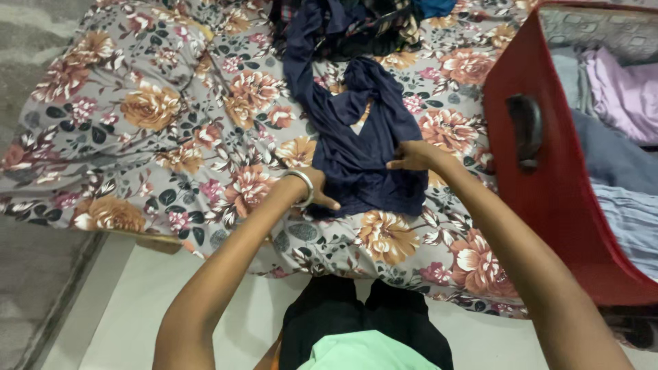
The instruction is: The person folds a lavender shirt and a pair of dark blue trousers by hand on a bed before placing them into a red suitcase.
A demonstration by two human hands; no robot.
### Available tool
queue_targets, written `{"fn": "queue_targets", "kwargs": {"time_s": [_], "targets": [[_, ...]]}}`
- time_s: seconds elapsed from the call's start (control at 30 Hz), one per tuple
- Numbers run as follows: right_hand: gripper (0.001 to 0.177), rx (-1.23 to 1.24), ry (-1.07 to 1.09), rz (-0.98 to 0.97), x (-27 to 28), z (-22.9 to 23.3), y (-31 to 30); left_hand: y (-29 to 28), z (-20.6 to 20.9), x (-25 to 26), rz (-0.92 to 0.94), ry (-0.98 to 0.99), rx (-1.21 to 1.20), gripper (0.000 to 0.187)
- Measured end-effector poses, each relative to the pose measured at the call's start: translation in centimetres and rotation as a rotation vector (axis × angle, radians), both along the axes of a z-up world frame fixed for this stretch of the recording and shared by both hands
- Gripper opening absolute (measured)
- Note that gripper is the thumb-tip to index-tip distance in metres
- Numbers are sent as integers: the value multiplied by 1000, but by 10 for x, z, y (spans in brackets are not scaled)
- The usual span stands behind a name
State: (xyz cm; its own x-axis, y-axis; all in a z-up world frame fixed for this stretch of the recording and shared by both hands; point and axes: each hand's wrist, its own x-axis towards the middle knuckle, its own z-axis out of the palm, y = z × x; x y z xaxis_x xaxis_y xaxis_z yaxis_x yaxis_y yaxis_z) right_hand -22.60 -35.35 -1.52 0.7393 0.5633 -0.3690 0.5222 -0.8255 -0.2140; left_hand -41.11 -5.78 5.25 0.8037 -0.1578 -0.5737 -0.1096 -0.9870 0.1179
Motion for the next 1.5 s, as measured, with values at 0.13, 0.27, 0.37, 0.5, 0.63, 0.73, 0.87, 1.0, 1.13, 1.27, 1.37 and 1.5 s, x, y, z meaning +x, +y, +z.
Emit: {"fn": "queue_targets", "kwargs": {"time_s": [0.13, 0.27, 0.37, 0.5, 0.63, 0.73, 0.87, 1.0, 1.13, 1.27, 1.37, 1.5], "targets": [[57, -54, 19, 33, -9, -33, 6, 5, -42, -3, -88, -356, -93, 65], [51, -176, 132, 124, 4, -20, -3, 28, -30, -9, -27, -21, -91, 58], [44, -141, 350, -113, -4, 16, -3, 38, 9, -21, 77, 205, -41, 66], [48, 103, 635, -106, -39, 56, 12, 16, 23, -32, -29, -319, -19, 85], [61, 47, 685, -21, -74, 64, 31, -10, -11, -38, -278, -687, -370, 96], [65, 45, 676, -75, -72, 53, 26, -19, -50, -36, -345, -679, -127, 52], [70, 24, 233, -62, -31, 11, 9, 19, -47, -19, -153, -307, 8, 58], [73, 68, -215, -102, -5, -25, -15, 61, -14, -28, 48, 76, 98, 88], [78, 299, -551, -227, 1, -62, -9, 68, -14, -38, 292, -61, -10, 102], [112, 492, -938, -323, 20, -93, -7, 55, -22, -54, 323, -362, 41, 90], [92, 758, -9, -671, 13, -83, -26, 55, -13, -63, 182, -332, 11, 102], [79, -4, 300, -650, 0, -19, -27, 61, 9, -62, 175, 43, 117, 94]]}}
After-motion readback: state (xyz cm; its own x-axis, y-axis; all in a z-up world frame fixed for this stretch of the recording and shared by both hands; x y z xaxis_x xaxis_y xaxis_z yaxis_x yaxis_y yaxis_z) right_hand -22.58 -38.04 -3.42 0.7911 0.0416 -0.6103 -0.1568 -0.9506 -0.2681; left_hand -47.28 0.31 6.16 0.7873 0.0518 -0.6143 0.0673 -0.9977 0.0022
